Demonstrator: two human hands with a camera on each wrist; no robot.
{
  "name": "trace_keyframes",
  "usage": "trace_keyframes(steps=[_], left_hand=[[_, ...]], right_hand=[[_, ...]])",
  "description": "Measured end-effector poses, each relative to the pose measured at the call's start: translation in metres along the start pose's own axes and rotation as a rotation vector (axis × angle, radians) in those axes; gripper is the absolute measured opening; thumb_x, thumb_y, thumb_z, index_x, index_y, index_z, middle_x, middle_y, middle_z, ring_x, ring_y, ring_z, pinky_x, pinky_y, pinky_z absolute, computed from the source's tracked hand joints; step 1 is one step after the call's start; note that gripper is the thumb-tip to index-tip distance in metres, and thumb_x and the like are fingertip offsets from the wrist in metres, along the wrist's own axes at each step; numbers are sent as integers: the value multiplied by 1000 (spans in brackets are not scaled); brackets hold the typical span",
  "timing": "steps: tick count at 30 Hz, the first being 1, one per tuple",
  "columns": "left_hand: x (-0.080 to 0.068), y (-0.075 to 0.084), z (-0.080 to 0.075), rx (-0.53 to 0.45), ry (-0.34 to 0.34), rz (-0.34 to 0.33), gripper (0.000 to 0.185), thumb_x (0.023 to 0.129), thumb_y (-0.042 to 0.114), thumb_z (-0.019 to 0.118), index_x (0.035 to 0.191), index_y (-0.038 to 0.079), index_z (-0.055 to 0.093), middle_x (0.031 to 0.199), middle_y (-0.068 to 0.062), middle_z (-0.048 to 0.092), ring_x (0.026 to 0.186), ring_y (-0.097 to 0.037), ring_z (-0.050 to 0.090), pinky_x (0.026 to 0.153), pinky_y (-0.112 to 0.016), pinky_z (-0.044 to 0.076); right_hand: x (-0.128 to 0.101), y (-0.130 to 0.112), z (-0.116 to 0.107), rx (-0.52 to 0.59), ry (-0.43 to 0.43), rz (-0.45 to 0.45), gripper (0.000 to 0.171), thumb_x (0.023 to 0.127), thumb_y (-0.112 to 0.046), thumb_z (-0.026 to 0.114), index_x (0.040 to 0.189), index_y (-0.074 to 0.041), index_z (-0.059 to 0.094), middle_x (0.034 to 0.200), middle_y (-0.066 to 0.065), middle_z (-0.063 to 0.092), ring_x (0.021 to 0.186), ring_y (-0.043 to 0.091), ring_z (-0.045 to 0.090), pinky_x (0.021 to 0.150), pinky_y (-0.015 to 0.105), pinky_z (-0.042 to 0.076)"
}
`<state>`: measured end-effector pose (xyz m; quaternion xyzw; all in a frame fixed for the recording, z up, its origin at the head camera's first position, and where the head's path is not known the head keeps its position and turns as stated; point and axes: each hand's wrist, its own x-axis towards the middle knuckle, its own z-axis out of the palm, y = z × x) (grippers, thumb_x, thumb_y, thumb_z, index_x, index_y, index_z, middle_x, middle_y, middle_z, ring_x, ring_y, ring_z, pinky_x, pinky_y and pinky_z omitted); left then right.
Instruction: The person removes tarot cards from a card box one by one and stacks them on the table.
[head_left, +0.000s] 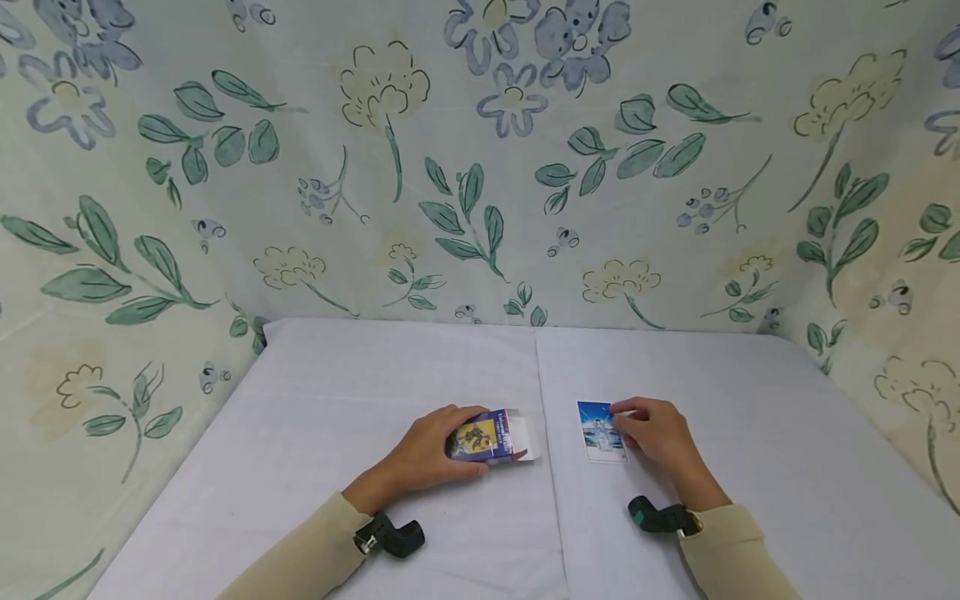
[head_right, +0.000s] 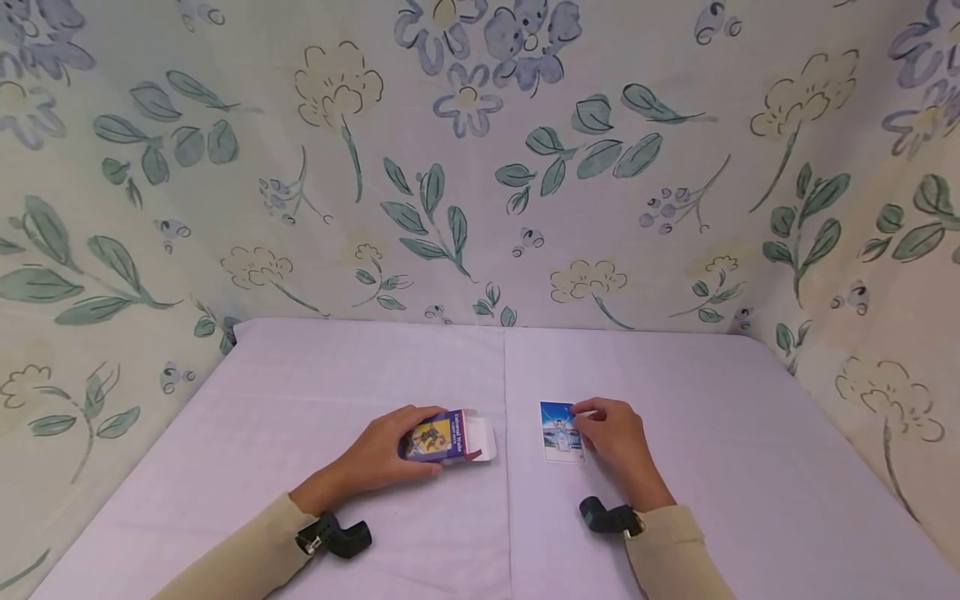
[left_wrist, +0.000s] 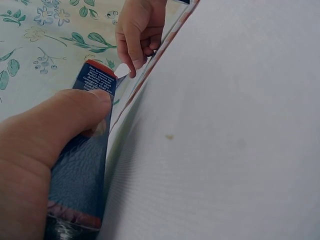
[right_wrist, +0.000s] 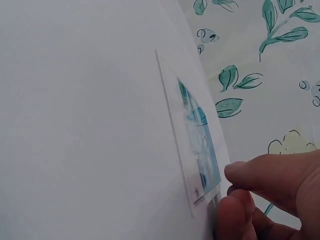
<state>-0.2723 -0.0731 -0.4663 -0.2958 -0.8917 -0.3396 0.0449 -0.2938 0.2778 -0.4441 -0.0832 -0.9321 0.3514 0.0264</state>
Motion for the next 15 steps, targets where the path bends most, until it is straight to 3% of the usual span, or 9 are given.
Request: trace_keyframes(steps=[5, 15], left_hand=[[-2, 0, 0, -4, 8, 6, 77, 76, 61, 72, 141, 30, 46, 113, 13, 56, 91, -6, 51, 78, -28, 43], [-3, -2, 2, -5, 22, 44, 77, 77, 59, 72, 142, 28, 46, 112, 10, 57, 90, -7, 51, 76, -27, 43]], right_hand=[[-6, -15, 1, 20, 15, -45, 25, 89, -18, 65, 111, -7, 70, 89, 10, 62, 76, 22, 55, 64, 25, 47], [-23, -41, 12, 154, -37, -164, 20, 89, -16, 68, 106, -6, 70, 85, 8, 63, 67, 20, 59, 61, 29, 51]])
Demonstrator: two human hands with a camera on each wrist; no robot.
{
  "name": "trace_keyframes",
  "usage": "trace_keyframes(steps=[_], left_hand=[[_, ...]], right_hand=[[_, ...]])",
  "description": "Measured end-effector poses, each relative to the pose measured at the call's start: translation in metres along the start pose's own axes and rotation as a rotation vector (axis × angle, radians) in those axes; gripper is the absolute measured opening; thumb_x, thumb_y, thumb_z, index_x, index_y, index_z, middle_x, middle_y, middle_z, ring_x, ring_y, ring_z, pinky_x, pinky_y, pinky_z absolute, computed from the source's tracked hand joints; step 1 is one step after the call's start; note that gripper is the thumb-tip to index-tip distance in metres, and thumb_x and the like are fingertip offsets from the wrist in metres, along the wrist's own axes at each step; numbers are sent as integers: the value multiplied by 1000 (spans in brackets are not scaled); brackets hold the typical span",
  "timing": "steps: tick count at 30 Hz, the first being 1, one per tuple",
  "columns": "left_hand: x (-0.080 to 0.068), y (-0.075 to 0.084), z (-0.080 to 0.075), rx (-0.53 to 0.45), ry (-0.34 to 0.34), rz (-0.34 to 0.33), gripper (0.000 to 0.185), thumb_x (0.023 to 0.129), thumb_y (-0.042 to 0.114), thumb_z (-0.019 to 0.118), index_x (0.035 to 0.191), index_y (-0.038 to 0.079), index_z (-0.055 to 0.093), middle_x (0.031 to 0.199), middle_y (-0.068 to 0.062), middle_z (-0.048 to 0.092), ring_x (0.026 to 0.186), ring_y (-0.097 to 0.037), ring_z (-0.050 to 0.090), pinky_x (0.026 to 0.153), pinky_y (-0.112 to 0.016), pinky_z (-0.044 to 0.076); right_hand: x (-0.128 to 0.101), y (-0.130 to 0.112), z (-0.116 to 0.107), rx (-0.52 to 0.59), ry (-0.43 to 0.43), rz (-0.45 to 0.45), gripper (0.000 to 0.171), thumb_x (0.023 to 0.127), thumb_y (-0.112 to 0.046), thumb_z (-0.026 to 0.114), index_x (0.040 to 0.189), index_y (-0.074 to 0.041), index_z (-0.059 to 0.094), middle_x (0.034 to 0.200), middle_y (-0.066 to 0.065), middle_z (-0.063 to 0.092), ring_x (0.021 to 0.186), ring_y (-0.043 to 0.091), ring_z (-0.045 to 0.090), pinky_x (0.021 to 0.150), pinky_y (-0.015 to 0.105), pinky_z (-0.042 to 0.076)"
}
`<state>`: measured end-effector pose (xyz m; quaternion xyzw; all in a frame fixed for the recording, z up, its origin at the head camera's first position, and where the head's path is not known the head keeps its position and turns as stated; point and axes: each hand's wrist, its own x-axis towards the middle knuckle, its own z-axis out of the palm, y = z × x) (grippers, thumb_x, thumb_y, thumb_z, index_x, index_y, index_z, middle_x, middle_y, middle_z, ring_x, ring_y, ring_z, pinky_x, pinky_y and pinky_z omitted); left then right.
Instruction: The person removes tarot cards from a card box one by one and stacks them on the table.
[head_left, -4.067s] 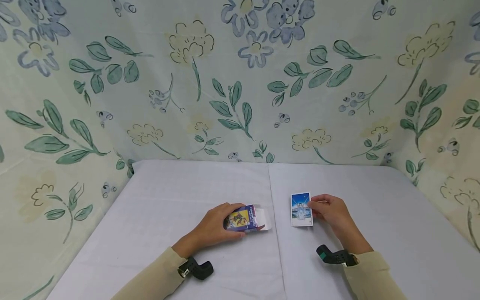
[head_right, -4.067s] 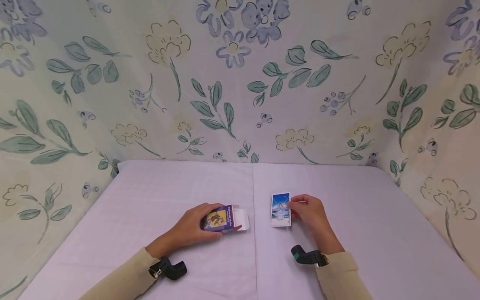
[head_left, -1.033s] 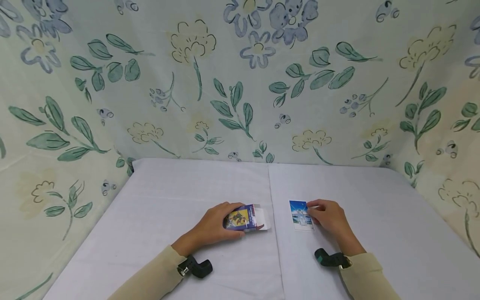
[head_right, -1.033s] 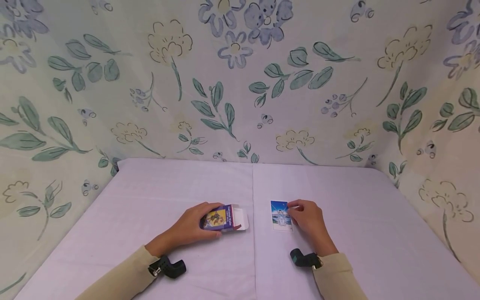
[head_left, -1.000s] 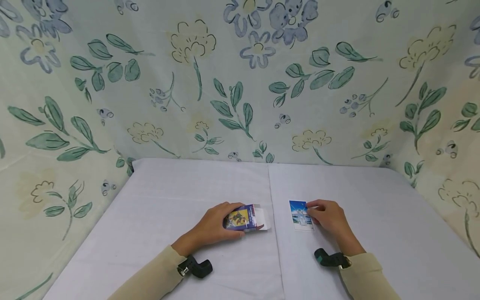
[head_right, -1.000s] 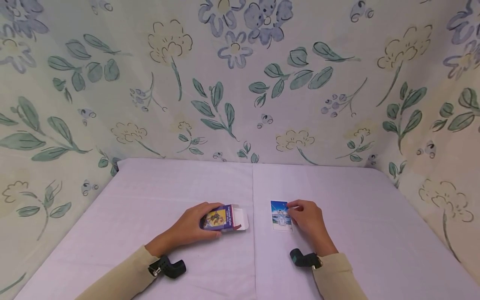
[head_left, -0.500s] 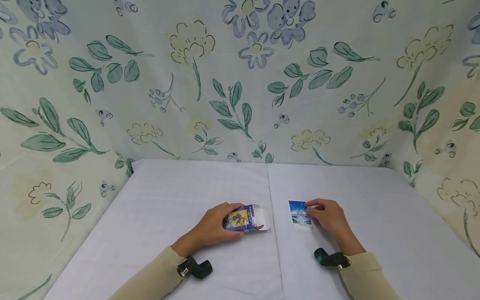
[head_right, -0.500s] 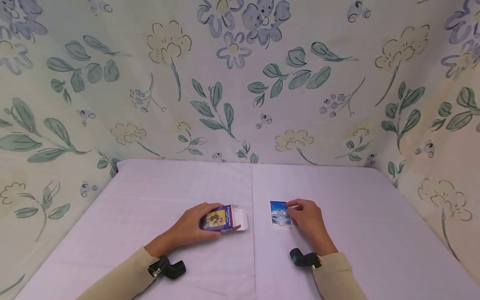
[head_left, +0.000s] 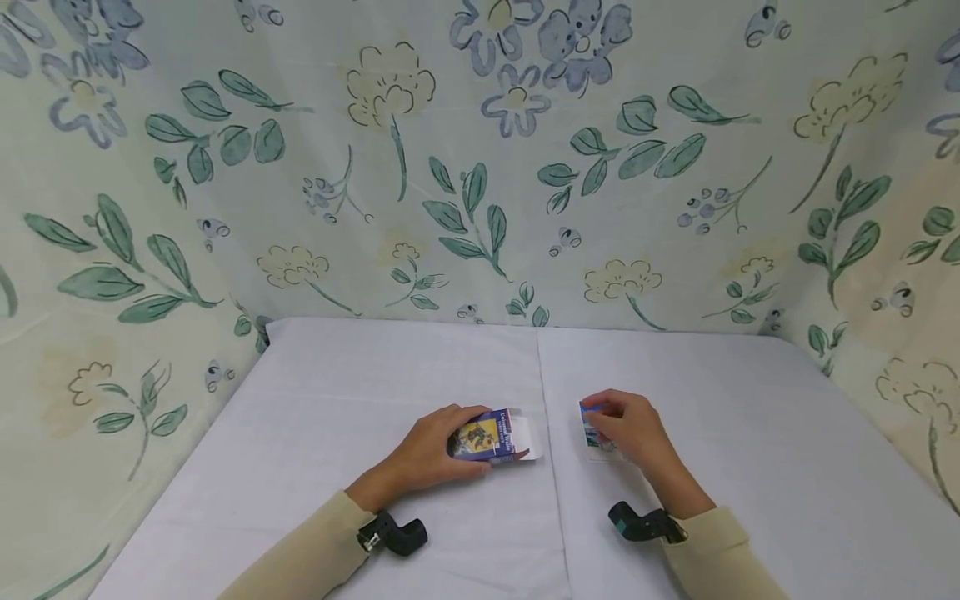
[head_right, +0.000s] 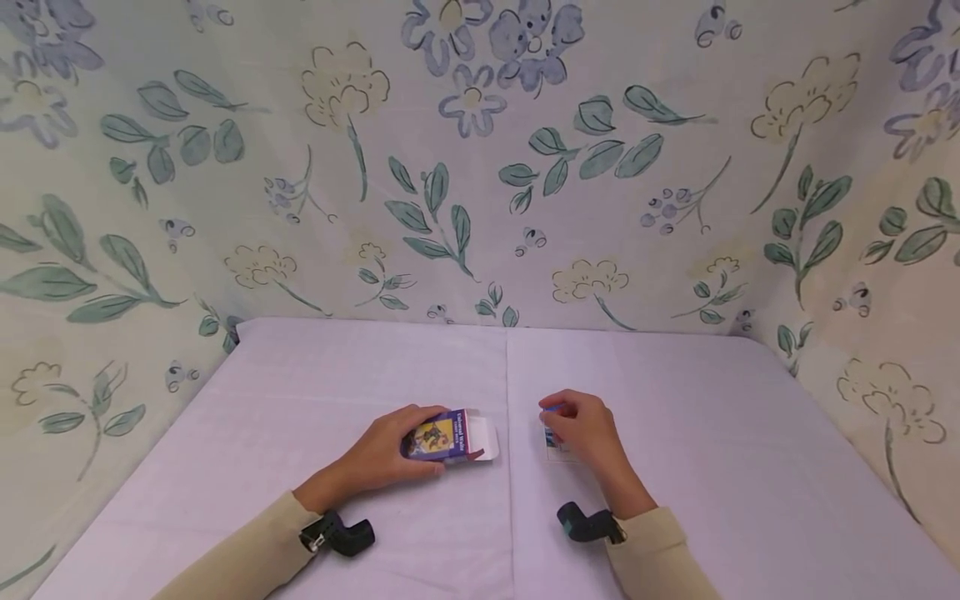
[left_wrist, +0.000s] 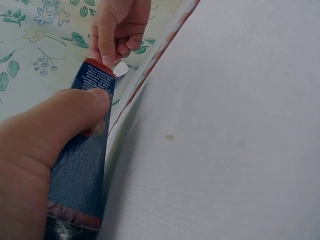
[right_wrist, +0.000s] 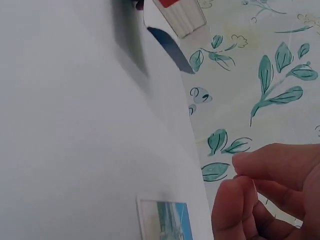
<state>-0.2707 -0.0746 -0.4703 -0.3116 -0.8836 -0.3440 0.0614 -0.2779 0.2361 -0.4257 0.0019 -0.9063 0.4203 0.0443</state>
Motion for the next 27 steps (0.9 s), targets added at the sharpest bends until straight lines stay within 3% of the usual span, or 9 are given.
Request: trace_keyframes(steps=[6, 13, 27], left_hand=[[-1, -1, -2, 5, -4, -27, 77, 75, 62, 71, 141, 29, 47, 109, 13, 56, 90, -7, 51, 76, -28, 43], [1, -1, 0, 3, -1, -5, 77, 76, 61, 71, 141, 28, 47, 113, 10, 57, 92, -6, 51, 78, -27, 43], [0, 4, -3, -19, -12, -31, 78, 76, 63, 71, 141, 27, 48, 113, 11, 57, 94, -6, 52, 81, -27, 44]], right_hand=[[-5, -19, 13, 134, -77, 5, 22, 89, -19, 69, 107, -7, 69, 91, 8, 66, 71, 20, 62, 67, 31, 54], [-7, -40, 22, 255, -159, 31, 22, 89, -15, 69, 107, -3, 68, 96, 8, 67, 79, 21, 64, 72, 29, 54], [-4, -55, 50, 431, -260, 90, 17, 88, -13, 70, 101, -3, 66, 92, 10, 69, 77, 22, 66, 72, 32, 55]])
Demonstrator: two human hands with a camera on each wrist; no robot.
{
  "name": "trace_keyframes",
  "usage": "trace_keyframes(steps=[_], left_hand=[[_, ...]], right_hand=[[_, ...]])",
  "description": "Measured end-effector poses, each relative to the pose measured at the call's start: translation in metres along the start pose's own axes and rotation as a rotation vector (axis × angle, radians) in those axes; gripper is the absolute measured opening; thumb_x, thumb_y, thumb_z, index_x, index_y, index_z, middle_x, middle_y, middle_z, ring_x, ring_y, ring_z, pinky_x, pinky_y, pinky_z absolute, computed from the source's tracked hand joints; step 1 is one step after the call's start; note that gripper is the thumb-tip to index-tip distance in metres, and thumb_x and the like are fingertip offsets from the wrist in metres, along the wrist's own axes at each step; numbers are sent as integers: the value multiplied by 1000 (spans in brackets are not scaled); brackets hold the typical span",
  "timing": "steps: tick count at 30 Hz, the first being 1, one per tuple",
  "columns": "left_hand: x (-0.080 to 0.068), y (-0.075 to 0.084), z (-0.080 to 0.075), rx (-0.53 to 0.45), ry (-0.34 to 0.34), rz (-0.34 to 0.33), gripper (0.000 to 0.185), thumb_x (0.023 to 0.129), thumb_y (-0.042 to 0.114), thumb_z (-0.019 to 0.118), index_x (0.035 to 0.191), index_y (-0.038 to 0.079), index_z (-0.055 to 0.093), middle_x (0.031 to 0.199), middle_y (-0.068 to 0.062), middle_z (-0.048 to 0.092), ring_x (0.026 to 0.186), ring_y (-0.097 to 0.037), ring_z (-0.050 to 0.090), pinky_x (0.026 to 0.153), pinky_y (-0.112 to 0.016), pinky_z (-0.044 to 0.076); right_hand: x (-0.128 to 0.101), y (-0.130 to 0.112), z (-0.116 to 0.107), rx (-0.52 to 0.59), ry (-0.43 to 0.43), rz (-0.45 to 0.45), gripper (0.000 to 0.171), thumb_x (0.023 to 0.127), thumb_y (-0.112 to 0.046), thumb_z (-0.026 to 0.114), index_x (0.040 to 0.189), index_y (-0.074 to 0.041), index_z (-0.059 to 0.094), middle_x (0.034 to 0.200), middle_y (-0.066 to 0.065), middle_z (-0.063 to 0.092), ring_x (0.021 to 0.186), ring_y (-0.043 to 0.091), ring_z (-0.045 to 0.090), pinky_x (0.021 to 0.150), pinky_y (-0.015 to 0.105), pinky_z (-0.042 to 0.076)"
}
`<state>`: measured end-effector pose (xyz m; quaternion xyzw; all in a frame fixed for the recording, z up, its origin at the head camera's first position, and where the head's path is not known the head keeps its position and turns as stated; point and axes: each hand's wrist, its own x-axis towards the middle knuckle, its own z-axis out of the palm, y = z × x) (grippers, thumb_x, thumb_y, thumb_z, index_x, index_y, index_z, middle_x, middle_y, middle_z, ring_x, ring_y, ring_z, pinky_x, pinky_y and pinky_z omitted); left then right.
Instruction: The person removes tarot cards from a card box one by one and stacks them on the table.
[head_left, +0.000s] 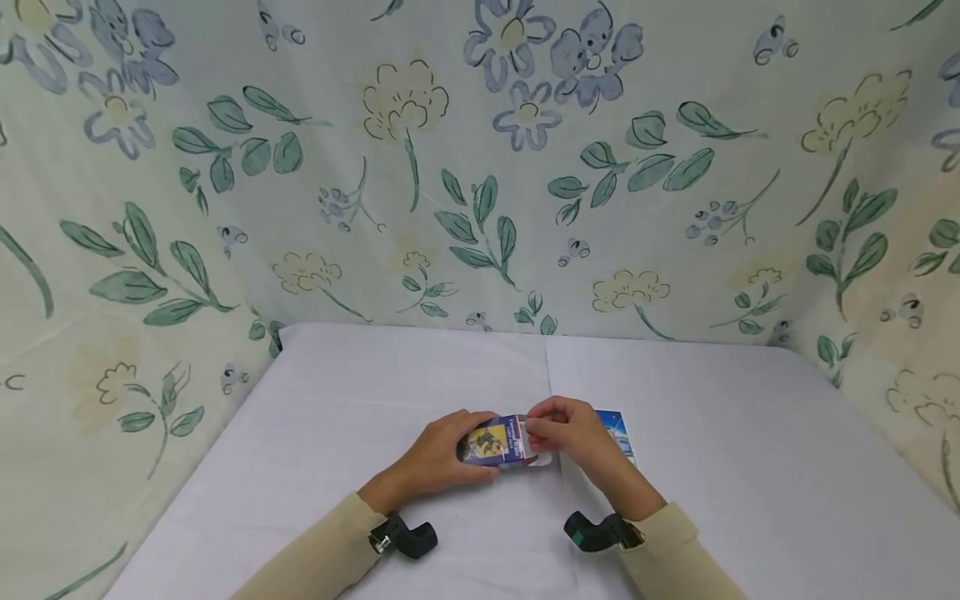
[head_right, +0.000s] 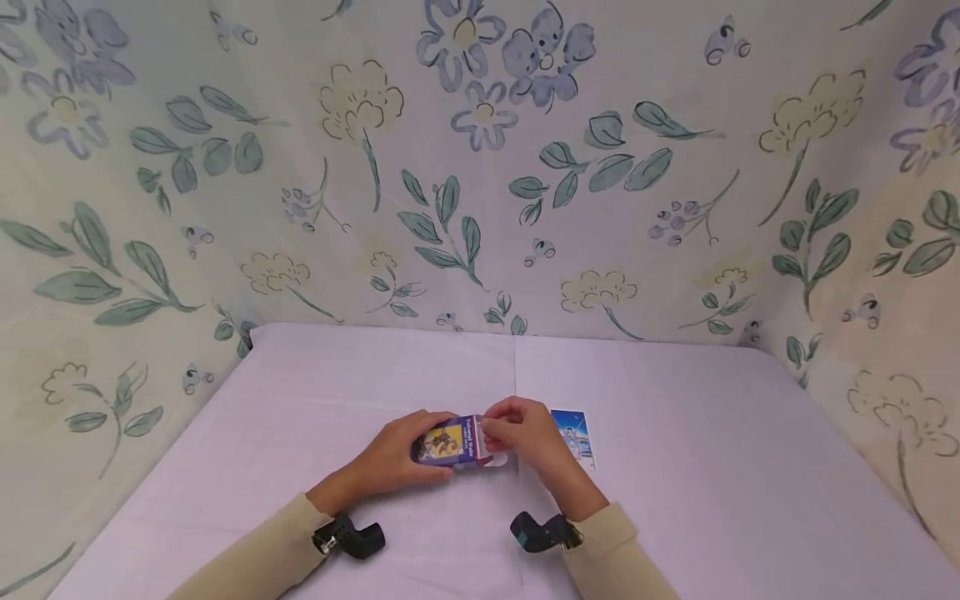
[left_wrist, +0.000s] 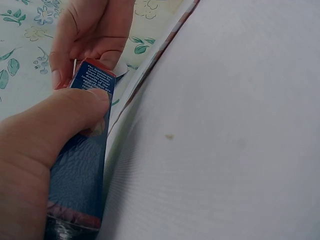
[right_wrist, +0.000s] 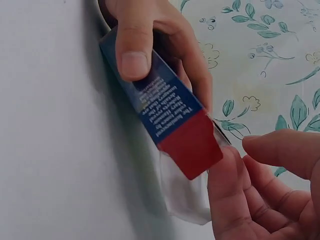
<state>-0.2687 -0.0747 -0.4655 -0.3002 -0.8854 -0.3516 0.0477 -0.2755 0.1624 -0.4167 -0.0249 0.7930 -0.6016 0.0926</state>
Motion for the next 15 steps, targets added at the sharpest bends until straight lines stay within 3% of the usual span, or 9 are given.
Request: trace_keyframes(steps=[15], left_hand=[[1, -3, 3, 18, 27, 33, 75, 75, 58, 74, 139, 28, 49, 111, 12, 57, 92, -5, 52, 79, -27, 44]], right_hand=[[-2, 14, 7, -17, -66, -33, 25, 91, -22, 68, 102, 0, 66, 95, 9, 67, 79, 20, 66, 74, 31, 54]])
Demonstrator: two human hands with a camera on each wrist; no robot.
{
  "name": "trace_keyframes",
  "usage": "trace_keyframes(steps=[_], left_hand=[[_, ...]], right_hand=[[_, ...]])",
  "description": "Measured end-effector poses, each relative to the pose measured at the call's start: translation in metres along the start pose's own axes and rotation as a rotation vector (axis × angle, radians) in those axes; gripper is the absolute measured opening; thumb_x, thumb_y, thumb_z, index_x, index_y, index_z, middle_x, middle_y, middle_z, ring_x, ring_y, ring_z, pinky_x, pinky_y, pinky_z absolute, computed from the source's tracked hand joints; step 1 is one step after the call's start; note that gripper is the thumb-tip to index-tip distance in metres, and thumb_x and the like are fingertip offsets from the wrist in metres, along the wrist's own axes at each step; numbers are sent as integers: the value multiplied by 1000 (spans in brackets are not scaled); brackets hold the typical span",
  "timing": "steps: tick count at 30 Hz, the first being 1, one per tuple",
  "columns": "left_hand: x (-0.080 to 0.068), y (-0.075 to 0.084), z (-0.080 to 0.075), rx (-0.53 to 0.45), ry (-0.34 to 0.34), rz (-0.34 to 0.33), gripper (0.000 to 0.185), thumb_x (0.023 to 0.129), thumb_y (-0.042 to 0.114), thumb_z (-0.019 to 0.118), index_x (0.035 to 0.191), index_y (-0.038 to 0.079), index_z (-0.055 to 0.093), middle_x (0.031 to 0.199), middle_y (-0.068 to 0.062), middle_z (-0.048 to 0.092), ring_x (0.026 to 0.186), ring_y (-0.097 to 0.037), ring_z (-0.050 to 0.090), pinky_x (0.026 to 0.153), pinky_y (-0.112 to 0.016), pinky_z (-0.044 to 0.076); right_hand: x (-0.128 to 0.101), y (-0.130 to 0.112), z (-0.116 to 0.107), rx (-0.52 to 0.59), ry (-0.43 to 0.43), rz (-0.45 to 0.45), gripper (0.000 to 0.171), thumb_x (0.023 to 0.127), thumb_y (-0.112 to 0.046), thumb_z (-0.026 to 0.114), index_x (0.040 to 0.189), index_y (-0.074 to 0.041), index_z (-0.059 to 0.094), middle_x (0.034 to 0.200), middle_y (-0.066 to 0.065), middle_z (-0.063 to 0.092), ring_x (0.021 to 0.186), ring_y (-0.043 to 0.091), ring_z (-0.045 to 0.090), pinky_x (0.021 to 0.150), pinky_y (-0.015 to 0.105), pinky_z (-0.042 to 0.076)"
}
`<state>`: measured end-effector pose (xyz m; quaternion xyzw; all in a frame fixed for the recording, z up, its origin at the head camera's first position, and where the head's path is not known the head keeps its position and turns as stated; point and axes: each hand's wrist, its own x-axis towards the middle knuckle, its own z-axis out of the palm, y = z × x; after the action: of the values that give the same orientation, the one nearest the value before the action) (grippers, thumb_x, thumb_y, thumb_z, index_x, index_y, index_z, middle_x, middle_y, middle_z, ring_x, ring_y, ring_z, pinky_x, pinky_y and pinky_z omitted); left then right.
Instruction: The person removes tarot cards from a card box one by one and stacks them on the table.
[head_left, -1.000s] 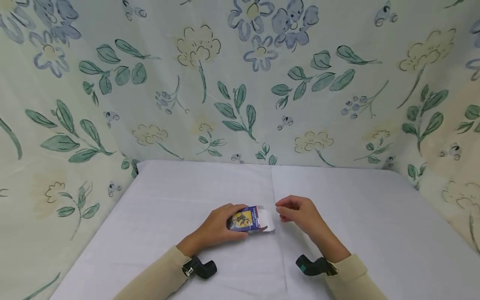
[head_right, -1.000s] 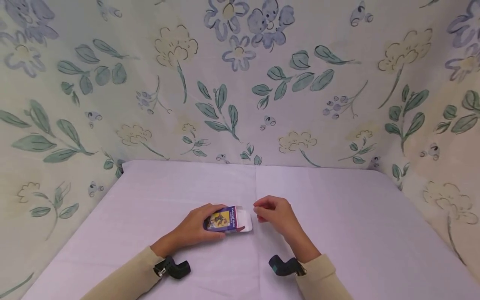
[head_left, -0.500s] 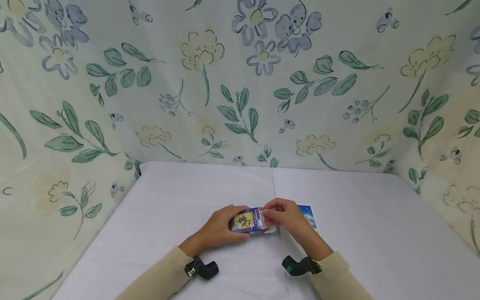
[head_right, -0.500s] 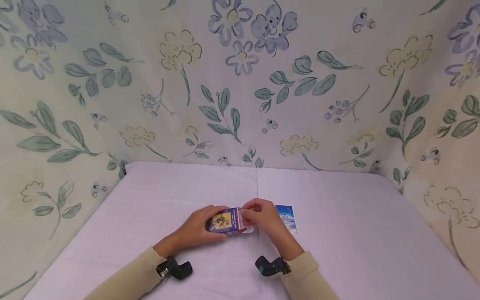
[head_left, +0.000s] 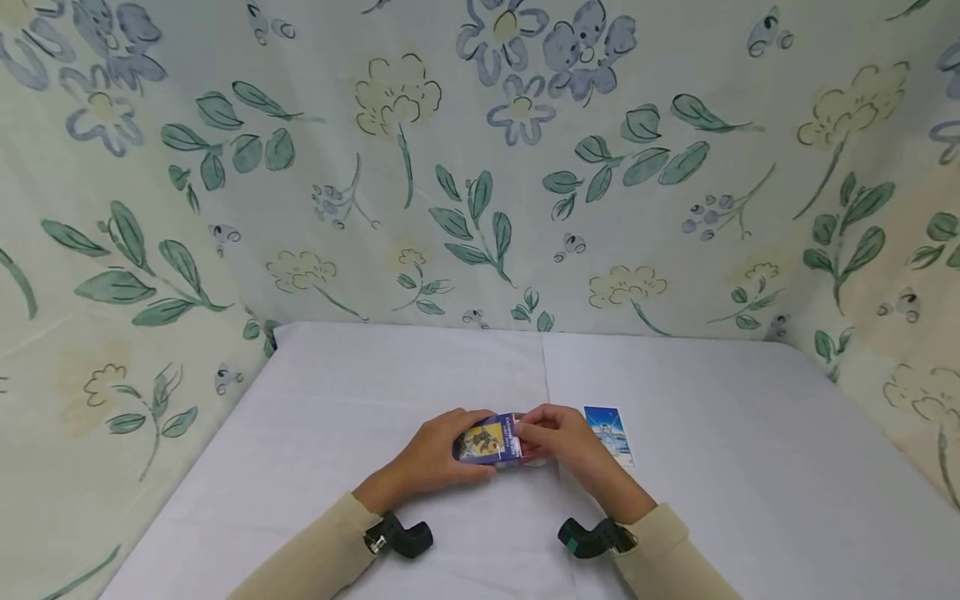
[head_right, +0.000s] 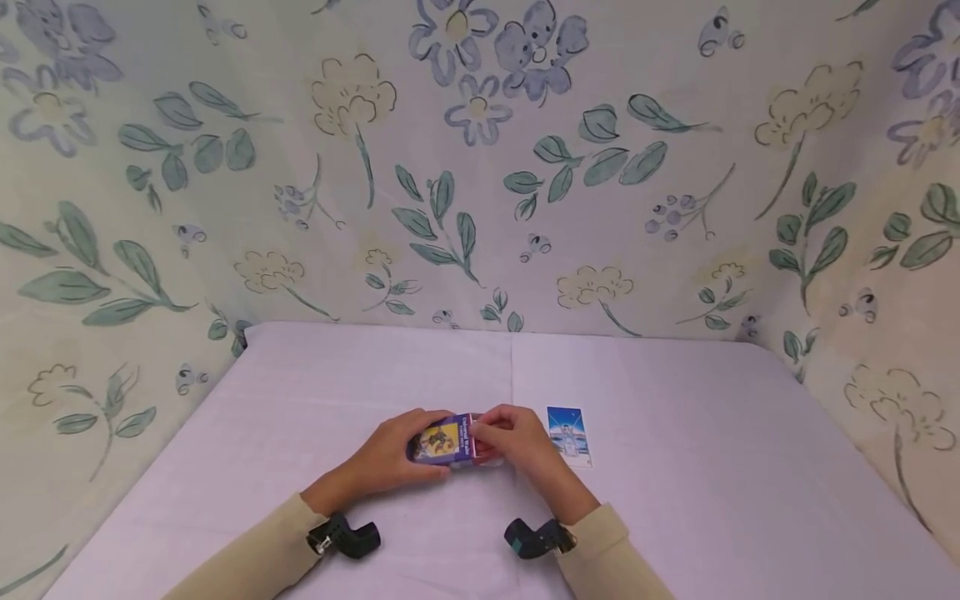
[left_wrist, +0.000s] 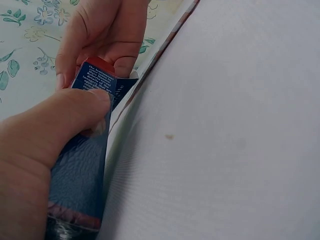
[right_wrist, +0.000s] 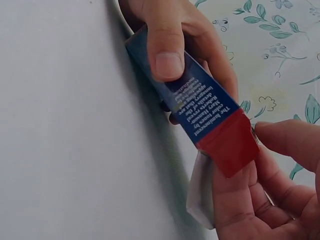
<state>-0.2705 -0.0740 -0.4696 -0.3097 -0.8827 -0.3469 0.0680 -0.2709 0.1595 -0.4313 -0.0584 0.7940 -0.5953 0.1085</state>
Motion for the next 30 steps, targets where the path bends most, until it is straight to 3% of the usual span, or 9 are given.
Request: trace_keyframes(steps=[30], left_hand=[[1, 0, 1, 19, -8, -17, 74, 75, 61, 73, 138, 32, 49, 105, 14, 56, 89, -5, 50, 76, -26, 43]], right_hand=[[3, 6, -5, 27, -35, 22, 24, 91, -24, 67, 102, -2, 67, 97, 10, 66, 78, 21, 66, 74, 31, 54]])
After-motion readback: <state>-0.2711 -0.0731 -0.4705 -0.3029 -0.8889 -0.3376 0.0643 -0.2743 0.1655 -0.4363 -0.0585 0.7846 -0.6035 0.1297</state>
